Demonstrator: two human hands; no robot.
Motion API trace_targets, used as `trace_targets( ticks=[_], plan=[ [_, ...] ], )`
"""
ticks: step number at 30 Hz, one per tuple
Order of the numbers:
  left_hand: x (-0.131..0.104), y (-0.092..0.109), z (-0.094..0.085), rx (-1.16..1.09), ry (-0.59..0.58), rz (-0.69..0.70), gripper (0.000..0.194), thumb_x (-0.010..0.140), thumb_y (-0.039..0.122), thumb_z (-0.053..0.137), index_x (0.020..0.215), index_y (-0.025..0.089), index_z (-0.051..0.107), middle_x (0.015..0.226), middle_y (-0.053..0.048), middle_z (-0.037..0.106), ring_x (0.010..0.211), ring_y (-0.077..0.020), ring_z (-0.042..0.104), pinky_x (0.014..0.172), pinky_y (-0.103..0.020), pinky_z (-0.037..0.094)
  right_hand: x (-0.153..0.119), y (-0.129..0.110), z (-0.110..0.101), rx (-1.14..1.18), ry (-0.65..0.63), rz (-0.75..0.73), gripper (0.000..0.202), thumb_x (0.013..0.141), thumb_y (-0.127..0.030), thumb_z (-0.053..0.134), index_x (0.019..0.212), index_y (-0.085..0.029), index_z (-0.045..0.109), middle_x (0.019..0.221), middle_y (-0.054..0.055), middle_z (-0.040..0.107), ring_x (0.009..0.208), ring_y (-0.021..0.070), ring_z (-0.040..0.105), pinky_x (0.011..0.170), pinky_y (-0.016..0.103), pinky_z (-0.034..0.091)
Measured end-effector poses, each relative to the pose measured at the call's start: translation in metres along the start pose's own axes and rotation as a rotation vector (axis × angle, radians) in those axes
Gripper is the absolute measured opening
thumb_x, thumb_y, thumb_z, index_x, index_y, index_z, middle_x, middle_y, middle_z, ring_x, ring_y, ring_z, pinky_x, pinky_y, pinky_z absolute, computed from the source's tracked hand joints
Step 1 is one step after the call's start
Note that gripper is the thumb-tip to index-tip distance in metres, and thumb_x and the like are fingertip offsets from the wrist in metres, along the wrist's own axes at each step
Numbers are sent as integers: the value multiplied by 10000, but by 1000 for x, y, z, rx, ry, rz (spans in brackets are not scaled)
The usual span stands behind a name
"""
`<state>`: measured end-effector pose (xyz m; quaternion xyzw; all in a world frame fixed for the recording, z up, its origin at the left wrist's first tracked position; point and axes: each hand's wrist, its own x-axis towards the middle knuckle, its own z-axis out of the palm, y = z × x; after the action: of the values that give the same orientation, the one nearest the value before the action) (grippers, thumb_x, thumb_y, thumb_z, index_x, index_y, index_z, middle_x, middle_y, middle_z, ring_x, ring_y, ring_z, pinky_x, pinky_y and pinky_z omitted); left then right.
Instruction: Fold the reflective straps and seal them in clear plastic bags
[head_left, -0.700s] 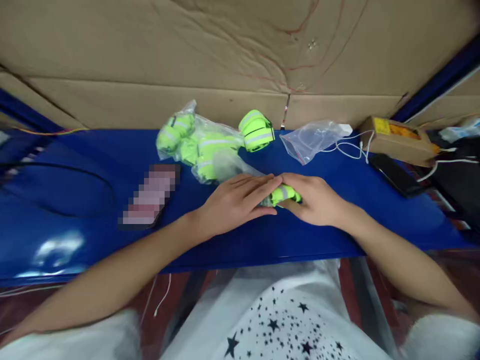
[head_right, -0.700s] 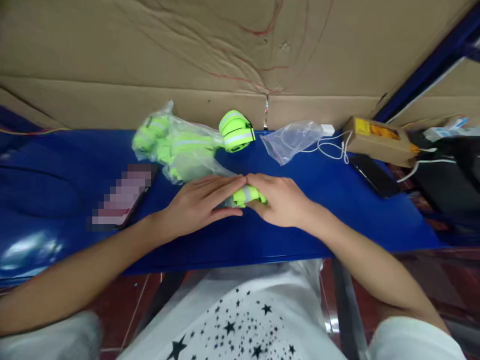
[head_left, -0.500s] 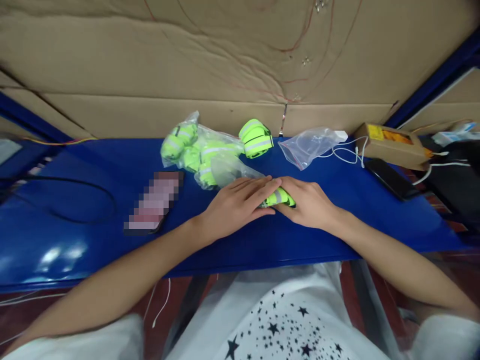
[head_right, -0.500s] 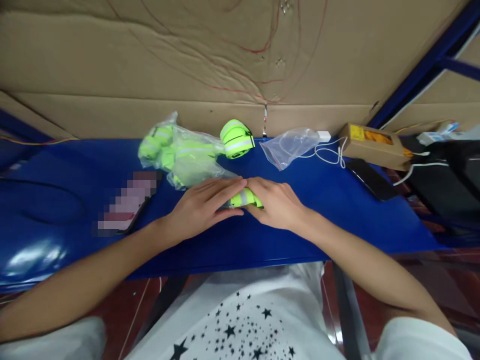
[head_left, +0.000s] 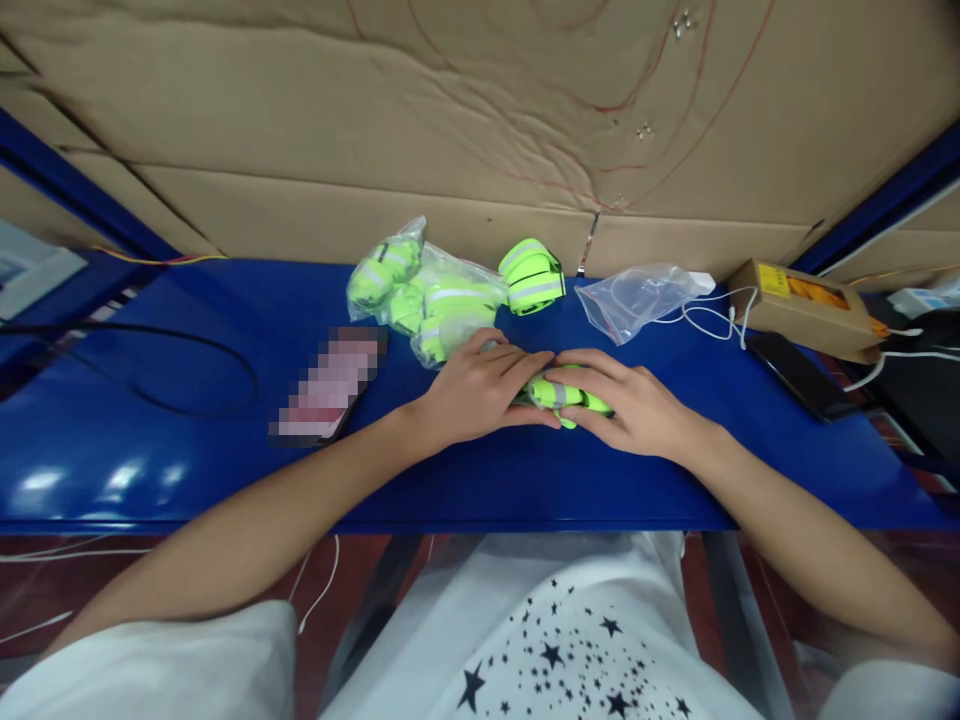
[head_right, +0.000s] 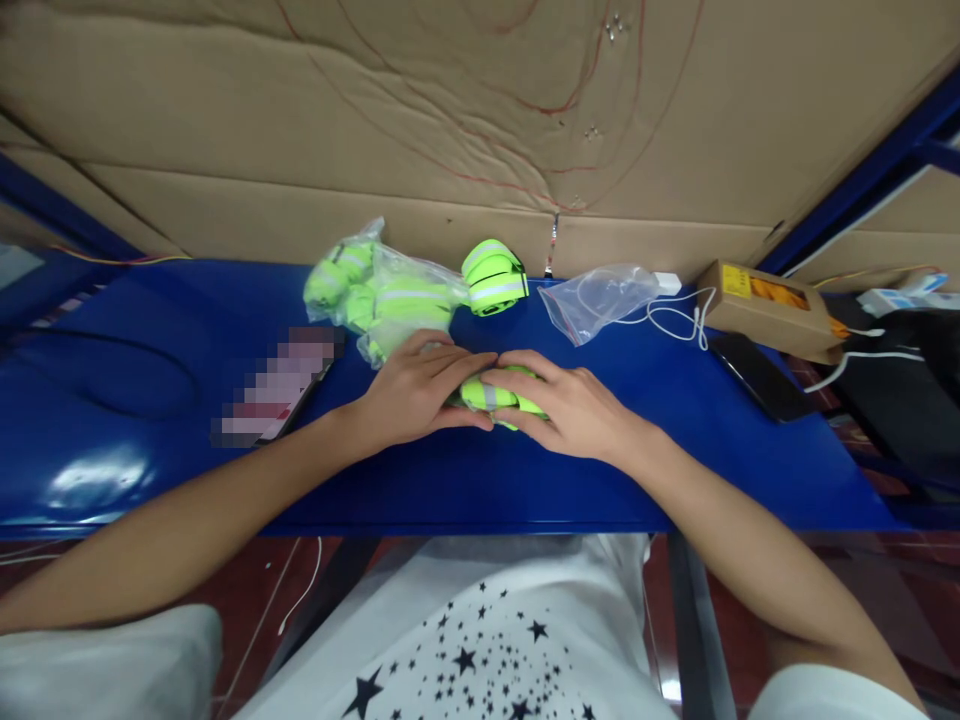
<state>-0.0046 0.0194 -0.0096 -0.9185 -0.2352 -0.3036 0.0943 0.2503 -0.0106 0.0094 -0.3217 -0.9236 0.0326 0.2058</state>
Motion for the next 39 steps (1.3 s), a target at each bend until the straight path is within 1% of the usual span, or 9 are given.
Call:
trace_targets(
  ticks=[6,10,13,18,22,27,31,35,39],
  plan=[
    [1,6,5,7,81,22,593,981,593,538,1242,69,630,1090,-137,786,915,-239,757,933,-392,496,3,-5,0,-16,88,29,314,1038,-315,506,1327,-250,611,1360,79,657,1111,218,718,676,264,571],
    [2,9,4,-11,56,-6,553,1008,564,500,1235,76,625,1100,-137,783,942,-238,756,932,-392,497,3,-9,6,-88,123,93,377,1016,-397,547,1327,-187,589,1313,114,680,1012,232,740,622,275,549],
    [1,9,2,-20,26,-6,560,1020,565,471,1248,75,619,1105,-143,780,961,-242,754,934,-398,503,1,-10,12,-172,162,41,382,1042,-378,512,1377,-206,575,1250,98,706,931,204,747,593,263,518],
    [-1,8,7,-9,39,-28,585,1001,589,485,1267,85,617,1100,-131,783,936,-231,757,926,-389,513,-1,-8,12,-254,152,-52,331,1066,-277,457,1324,-326,659,1245,38,698,819,126,722,599,225,483],
    [-2,8,9,-5,28,-51,612,987,611,487,1271,86,623,1063,-135,785,927,-239,756,919,-397,520,0,-11,6,-252,130,-62,320,1063,-275,462,1304,-318,668,1268,46,680,844,120,708,612,215,477],
    [1,13,-1,-24,-52,52,665,975,617,513,1330,60,586,1144,-195,753,1003,-289,741,914,-436,535,1,-20,4,-340,34,-98,253,1021,-199,487,1109,-266,715,1144,75,677,892,171,679,628,237,496],
    [3,14,-8,-64,-51,-2,739,920,670,577,1350,68,574,1069,-177,761,951,-290,744,876,-424,558,1,-14,12,-159,91,-79,216,1038,-288,502,1200,-272,644,1224,83,640,924,184,680,655,268,552],
    [4,13,-10,-87,-76,-31,891,790,730,704,1403,102,553,1126,-180,752,1005,-320,737,918,-456,554,1,-11,23,161,313,67,349,943,-457,681,1201,-250,572,1218,105,619,1075,248,664,775,362,614],
    [2,14,-7,-103,-88,-39,736,840,672,701,1312,114,618,1127,-170,756,1020,-313,738,912,-440,561,2,-18,20,252,354,64,223,931,-377,714,1089,-247,625,1135,78,649,1046,231,681,866,374,612]
  ],
)
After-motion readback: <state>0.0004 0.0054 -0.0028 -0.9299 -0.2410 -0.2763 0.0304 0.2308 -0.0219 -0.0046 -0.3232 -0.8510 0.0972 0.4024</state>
